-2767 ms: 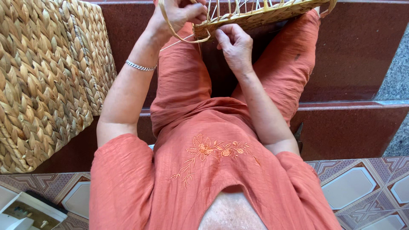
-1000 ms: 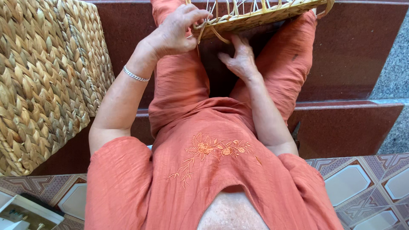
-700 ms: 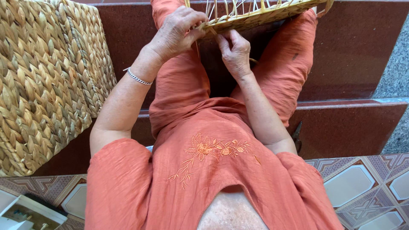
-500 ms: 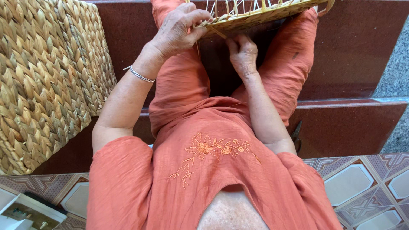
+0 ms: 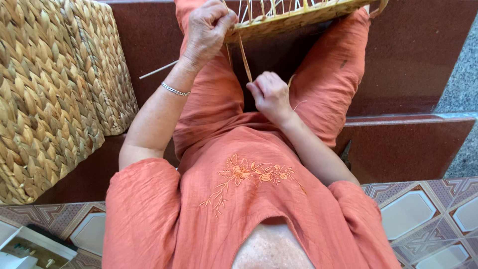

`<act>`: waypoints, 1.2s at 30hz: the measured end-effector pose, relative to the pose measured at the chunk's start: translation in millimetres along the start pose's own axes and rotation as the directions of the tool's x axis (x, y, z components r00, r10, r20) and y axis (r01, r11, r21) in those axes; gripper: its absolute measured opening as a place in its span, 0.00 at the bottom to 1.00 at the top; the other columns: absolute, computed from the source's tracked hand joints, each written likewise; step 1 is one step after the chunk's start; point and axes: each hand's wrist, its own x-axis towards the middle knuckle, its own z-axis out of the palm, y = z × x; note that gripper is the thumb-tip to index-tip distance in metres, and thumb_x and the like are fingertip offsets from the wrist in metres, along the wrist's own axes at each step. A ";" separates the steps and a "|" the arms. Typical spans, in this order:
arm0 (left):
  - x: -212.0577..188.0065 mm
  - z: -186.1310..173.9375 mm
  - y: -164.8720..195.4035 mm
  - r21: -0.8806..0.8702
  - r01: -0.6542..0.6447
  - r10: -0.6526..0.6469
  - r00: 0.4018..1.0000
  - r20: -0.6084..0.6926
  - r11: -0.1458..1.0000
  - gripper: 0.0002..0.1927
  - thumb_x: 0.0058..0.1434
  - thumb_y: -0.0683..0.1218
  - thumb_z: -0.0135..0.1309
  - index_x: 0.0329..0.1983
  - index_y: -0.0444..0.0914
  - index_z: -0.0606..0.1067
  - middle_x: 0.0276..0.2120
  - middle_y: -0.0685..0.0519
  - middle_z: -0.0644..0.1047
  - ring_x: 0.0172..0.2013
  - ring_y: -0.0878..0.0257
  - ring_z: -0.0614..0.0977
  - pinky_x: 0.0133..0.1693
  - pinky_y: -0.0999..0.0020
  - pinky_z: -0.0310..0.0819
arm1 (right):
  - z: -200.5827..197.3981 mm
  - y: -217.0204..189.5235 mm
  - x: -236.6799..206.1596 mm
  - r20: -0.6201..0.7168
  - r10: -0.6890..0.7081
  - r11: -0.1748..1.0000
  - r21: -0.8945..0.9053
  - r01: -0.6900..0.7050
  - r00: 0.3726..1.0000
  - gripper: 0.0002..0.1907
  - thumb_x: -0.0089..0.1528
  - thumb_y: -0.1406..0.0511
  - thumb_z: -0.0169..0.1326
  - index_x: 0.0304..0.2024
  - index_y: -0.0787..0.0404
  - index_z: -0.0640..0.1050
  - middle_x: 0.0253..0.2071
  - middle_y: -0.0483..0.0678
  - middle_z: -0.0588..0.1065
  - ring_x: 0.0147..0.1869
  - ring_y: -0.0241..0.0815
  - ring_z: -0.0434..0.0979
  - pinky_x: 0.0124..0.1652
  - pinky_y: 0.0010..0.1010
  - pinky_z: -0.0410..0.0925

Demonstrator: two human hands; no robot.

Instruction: The person wipes a finished woven basket with a blue cloth, then picks up a partially woven basket frame and continues weaving with dried palm leaves. They interlace the leaves through the frame, pull them tight, and trim excess strands with scissors.

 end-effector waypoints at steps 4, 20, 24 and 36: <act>1.3 -4.9 10.7 -0.056 0.034 -0.032 0.999 0.033 0.998 0.03 0.71 0.37 0.60 0.39 0.32 0.80 0.37 0.54 0.78 0.39 0.66 0.79 0.42 0.73 0.73 | -60.2 -45.7 11.2 -0.022 0.032 0.999 0.030 -0.032 0.999 0.05 0.63 0.71 0.65 0.38 0.66 0.80 0.30 0.50 0.73 0.33 0.46 0.73 0.34 0.38 0.67; 9.2 -5.7 7.7 -0.368 0.243 -0.205 0.969 0.139 0.898 0.10 0.75 0.37 0.52 0.58 0.34 0.73 0.35 0.55 0.78 0.36 0.67 0.84 0.38 0.73 0.76 | -103.0 -64.0 57.3 -0.041 0.229 0.815 0.555 -0.168 0.973 0.14 0.73 0.69 0.50 0.33 0.69 0.78 0.26 0.43 0.71 0.28 0.30 0.68 0.27 0.23 0.59; 7.5 -5.4 22.9 -0.029 0.061 -0.061 0.998 0.016 0.998 0.25 0.64 0.40 0.67 0.60 0.37 0.67 0.38 0.54 0.79 0.35 0.69 0.81 0.38 0.73 0.79 | -82.5 -37.6 70.2 0.062 0.302 0.725 0.633 -0.271 0.951 0.19 0.72 0.68 0.51 0.24 0.65 0.73 0.21 0.40 0.68 0.24 0.28 0.61 0.26 0.25 0.54; 25.6 -7.0 21.0 0.252 -0.366 0.340 0.930 0.141 0.896 0.10 0.63 0.33 0.63 0.47 0.33 0.80 0.43 0.48 0.82 0.44 0.57 0.85 0.48 0.67 0.80 | -54.4 -14.6 72.9 0.083 0.435 0.446 0.845 -0.294 0.897 0.19 0.76 0.57 0.43 0.38 0.61 0.78 0.23 0.39 0.71 0.23 0.26 0.62 0.24 0.21 0.54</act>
